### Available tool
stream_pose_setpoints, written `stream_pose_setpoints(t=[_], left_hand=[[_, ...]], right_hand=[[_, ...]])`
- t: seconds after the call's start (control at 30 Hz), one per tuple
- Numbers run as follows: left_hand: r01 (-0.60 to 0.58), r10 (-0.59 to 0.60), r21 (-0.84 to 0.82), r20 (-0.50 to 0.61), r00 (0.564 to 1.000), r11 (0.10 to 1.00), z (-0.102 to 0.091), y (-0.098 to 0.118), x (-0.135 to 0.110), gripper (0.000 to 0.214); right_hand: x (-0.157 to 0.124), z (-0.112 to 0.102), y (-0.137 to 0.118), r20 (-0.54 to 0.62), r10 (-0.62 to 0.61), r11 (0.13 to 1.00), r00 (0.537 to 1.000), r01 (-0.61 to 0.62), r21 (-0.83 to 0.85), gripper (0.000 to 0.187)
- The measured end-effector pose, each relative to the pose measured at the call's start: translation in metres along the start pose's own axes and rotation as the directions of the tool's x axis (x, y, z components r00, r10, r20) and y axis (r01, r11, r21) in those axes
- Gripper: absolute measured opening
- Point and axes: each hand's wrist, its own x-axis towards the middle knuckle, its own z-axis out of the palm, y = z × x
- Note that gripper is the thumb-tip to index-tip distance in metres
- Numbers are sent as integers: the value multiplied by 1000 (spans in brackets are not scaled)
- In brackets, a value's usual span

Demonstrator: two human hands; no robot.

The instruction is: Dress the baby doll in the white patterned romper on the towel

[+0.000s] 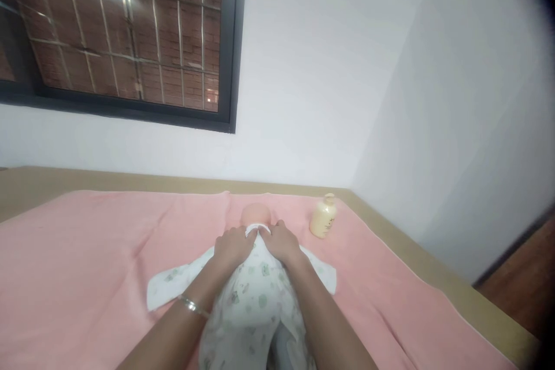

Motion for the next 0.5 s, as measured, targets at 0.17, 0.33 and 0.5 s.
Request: stream_pose_setpoints(t=[0.17,0.33,0.5], left_hand=[[-35,35,-20,-2,999,999,-1,-2,1,63],[-33,34,-43,24,999,999,-1,-4,1,63],[-14,15,-25,43,999,1000,-4,-2,-1,61]], right_hand=[[0,1,-1,13,34,999,999,-34,-20,72],[2,3,0,24,45,998,999,-44,-37,75],[3,5,2,25,50,999,998,-49,-19,74]])
